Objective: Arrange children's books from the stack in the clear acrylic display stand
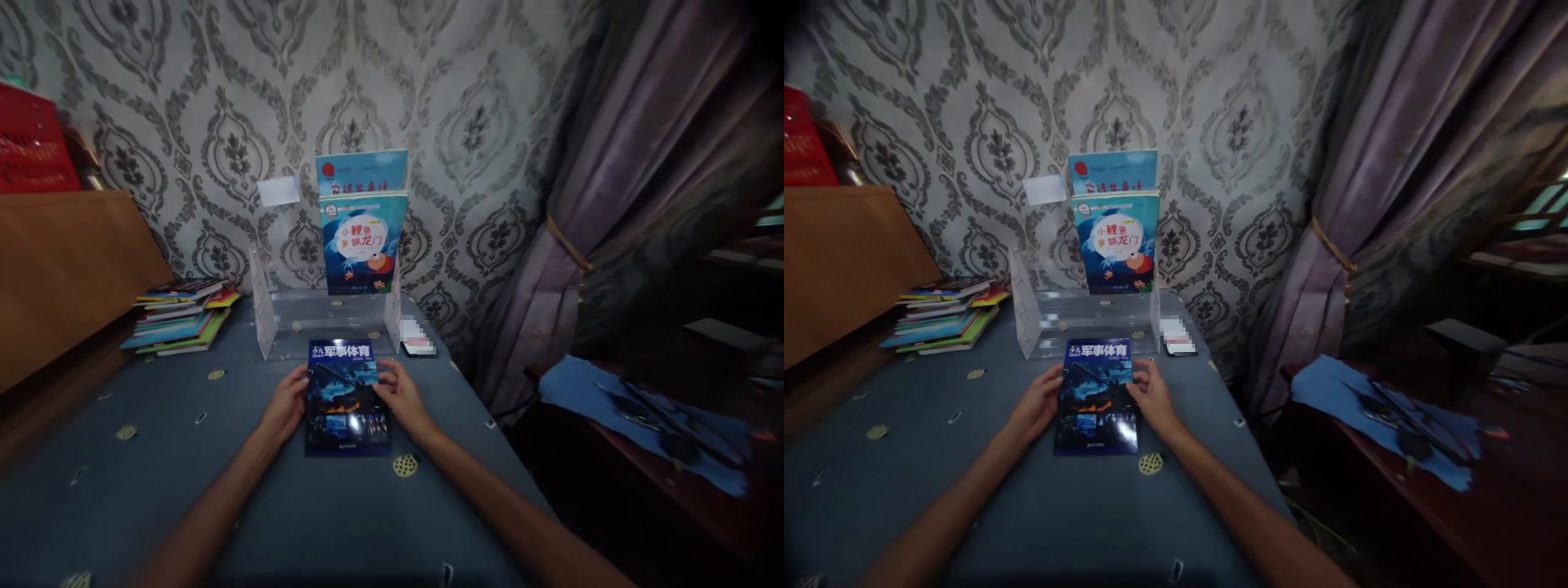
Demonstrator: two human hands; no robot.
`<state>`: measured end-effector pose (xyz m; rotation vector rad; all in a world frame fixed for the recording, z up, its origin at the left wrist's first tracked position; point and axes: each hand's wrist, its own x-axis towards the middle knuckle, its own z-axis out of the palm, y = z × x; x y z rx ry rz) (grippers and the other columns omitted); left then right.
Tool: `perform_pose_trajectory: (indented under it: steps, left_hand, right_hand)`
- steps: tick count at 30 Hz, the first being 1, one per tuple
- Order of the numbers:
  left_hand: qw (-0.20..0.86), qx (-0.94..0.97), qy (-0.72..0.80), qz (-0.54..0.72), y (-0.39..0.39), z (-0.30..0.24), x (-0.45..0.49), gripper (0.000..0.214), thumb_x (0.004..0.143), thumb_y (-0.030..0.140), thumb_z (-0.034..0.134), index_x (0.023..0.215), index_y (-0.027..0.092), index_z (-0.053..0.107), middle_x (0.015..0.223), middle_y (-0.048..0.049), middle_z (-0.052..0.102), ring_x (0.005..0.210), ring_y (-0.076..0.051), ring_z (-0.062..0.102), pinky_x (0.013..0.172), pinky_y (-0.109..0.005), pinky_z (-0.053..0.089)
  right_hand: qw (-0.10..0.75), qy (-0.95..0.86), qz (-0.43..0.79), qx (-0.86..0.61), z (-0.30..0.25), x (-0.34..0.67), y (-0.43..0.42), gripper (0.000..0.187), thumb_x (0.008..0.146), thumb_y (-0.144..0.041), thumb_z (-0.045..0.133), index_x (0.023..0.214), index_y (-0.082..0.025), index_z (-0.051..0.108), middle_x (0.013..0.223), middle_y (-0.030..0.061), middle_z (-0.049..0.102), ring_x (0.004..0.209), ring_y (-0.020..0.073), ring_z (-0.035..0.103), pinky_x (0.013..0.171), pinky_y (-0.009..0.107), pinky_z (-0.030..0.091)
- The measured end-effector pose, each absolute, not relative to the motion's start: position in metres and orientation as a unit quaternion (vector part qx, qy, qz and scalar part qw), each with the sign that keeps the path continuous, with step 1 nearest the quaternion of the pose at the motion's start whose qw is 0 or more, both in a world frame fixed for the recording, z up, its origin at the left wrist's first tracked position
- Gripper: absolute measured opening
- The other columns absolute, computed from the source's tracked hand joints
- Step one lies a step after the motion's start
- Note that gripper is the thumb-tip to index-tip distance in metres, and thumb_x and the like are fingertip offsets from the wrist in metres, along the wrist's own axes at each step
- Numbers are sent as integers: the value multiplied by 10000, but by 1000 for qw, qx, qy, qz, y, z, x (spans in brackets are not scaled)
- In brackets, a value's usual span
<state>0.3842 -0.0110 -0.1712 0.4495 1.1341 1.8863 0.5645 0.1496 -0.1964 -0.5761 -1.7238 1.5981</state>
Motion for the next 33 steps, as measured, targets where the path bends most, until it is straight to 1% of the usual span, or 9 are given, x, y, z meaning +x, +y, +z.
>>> perform_pose_trajectory:
  steps: [3,6,10,12,15,19,23,29,33]
  left_hand:
    - [436,179,457,754,-11,-172,384,378,692,176,775,1065,176,712,945,-44,759,781,-183,699,755,-286,537]
    - [445,186,448,753,-11,-170,385,401,674,205,813,1062,188,715,948,-33,760,783,-176,698,747,-275,539]
    - [459,202,451,738,-13,-164,388,492,654,260,864,1114,208,698,947,-20,760,775,-171,700,717,-268,548]
    - [467,205,458,728,-14,-162,389,525,656,281,873,1142,217,686,974,-24,762,778,-174,706,711,-269,548]
    - [474,207,463,719,-16,-161,388,528,672,283,865,1163,217,680,1002,-37,764,827,-195,718,755,-284,548]
    - [471,208,466,719,-16,-163,388,511,666,288,863,1138,199,688,953,-46,767,811,-198,718,752,-279,543]
    - [462,211,471,721,-14,-168,388,465,650,296,872,1068,182,702,944,-48,765,808,-195,713,744,-272,546]
    - [469,202,481,712,-13,-167,390,461,637,259,856,1061,180,694,895,-37,760,786,-199,715,716,-267,544]
    - [446,216,506,706,-11,-174,386,502,635,310,844,1090,178,676,938,-62,752,822,-219,708,718,-275,536]
  right_hand:
    - [318,-638,664,-225,-197,566,152,574,697,-438,781,1183,-217,568,811,-8,667,670,146,590,565,243,454]
    - [299,-629,685,-216,-195,567,153,562,678,-486,806,1125,-197,628,780,-2,656,610,125,536,491,220,389]
    - [281,-614,705,-215,-190,567,153,561,627,-530,837,1033,-185,661,695,-27,590,551,104,461,442,216,343]
    - [269,-609,714,-217,-187,568,152,564,614,-544,846,1009,-184,665,667,-40,553,539,99,440,433,215,339]
    - [253,-607,721,-217,-182,571,151,558,635,-548,842,1022,-187,665,645,-50,526,527,91,424,439,212,351]
    - [237,-607,727,-216,-177,573,148,557,635,-560,844,1007,-193,652,619,-59,503,510,85,413,425,202,351]
    - [242,-606,728,-210,-175,574,147,566,638,-569,833,1018,-192,647,624,-56,510,518,87,421,412,191,346]
    - [244,-612,725,-201,-174,574,148,565,671,-568,807,1051,-186,639,650,-48,540,521,87,426,409,192,353]
    - [247,-606,729,-201,-176,574,148,546,672,-555,809,1033,-188,631,623,-69,509,501,76,405,408,186,349]
